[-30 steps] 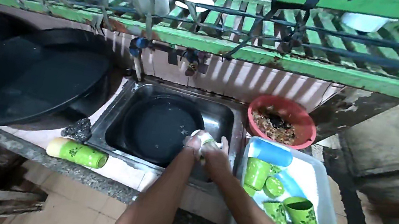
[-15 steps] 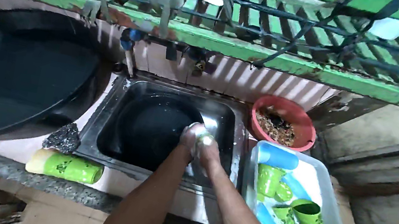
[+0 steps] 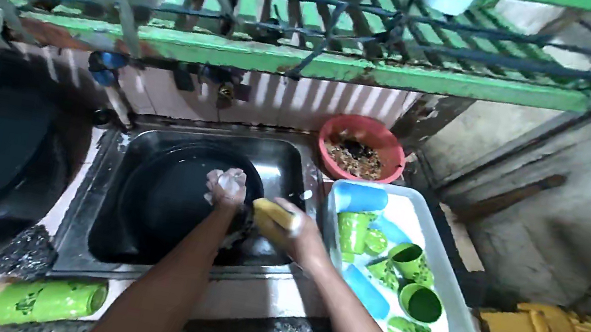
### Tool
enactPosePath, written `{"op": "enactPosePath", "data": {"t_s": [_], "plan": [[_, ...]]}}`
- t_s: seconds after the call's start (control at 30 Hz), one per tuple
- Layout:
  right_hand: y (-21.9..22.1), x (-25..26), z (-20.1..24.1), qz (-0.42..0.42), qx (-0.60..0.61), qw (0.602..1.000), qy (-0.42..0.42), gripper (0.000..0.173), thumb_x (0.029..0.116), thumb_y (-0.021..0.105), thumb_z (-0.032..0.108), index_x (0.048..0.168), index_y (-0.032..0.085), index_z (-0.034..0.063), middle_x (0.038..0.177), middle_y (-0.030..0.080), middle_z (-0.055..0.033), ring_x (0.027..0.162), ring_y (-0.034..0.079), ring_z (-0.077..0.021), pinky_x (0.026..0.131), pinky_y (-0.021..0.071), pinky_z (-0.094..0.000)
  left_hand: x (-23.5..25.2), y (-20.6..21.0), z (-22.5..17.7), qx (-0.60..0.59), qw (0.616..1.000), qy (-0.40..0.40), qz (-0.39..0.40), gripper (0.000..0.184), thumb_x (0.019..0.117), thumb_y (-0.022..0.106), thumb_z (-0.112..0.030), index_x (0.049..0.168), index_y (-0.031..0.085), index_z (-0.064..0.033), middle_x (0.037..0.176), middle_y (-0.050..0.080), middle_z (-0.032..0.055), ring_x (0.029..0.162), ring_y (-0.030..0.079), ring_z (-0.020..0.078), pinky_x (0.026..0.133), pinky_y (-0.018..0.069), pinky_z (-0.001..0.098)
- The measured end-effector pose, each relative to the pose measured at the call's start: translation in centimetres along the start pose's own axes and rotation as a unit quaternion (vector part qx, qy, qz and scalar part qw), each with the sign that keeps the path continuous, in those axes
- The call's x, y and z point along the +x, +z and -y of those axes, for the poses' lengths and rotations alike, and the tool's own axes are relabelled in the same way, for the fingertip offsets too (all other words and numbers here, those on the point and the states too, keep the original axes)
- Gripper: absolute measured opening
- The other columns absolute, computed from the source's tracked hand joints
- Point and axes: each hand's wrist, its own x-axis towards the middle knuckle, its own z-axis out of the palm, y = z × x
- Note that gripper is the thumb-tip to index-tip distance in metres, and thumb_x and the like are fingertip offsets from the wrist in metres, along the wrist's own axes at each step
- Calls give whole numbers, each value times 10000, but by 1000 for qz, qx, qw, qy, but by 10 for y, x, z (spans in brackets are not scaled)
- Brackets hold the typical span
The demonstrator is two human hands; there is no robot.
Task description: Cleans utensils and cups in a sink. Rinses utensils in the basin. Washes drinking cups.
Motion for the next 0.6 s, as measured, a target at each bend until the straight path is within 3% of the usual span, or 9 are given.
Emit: {"op": "enactPosePath", "data": {"t_s": [0.03,0.1,0.17,0.23,0.27,0.33,0.43,0.53,0.6], "plan": [[-27,-14,0,-39,-13,999,4,591,966,626,28,1522,509,190,1364,651,-126,1207,653,-282,1036,525,-546,-11,0,-17,30,998,46,-2,375,1034,603,-348,1355,678,-169,1524,479,229,1437,410,437,1118,373,646],[-81,-38,-2,-133,-69,989,14,635,946,618,-27,1527,505,203,1337,669,-140,1165,676,-321,982,542,-595,-50,12,-54,-10,974,225,-5,325,952,693,-246,1218,736,-66,1345,621,235,1295,571,381,1084,473,541],[-128,-49,-17,-182,-137,972,64,619,948,622,2,1513,527,237,1336,666,-158,1172,661,-390,957,512,-684,-92,25,-102,-6,926,353,133,437,901,757,-220,1305,690,-69,1347,649,169,1305,585,314,1116,462,524],[-153,-59,-37,-198,-163,960,111,581,940,635,6,1467,578,246,1317,670,-174,1178,649,-422,946,494,-719,-125,43,-142,129,885,353,275,716,886,804,-340,1503,522,-111,1504,538,147,1444,444,325,1195,290,610],[-158,-65,-46,-197,-153,961,121,557,934,630,-2,1439,599,231,1300,672,-179,1167,651,-412,936,501,-710,-133,54,-154,171,874,332,310,737,873,821,-395,1483,533,-97,1463,570,162,1411,479,343,1185,287,641],[-156,-76,-59,-164,-85,975,125,484,978,644,70,1438,572,200,1316,657,-146,1155,660,-334,952,536,-621,-142,62,-172,193,862,306,355,601,896,799,-363,1380,616,-57,1292,669,212,1250,604,394,1103,392,655],[-141,-82,-76,-104,53,989,95,496,951,638,415,1394,532,219,1054,681,-93,809,662,-210,675,562,-443,-171,60,-169,52,889,299,344,303,957,669,-146,1220,694,3,1164,714,214,1131,673,351,1016,501,551],[-151,-57,-99,-98,127,984,83,450,1049,513,459,1328,596,116,1126,688,-128,973,676,-242,839,568,-513,-206,66,-165,-126,893,292,318,283,944,690,-69,1185,684,78,1131,714,231,1089,686,309,1006,530,467],[-157,-48,-102,-123,146,978,82,460,1081,425,471,1247,658,110,1109,704,-85,1003,676,-193,877,569,-476,-220,73,-173,-138,901,313,267,235,948,665,-51,1144,688,77,1080,722,225,1036,703,316,961,552,481]]}}
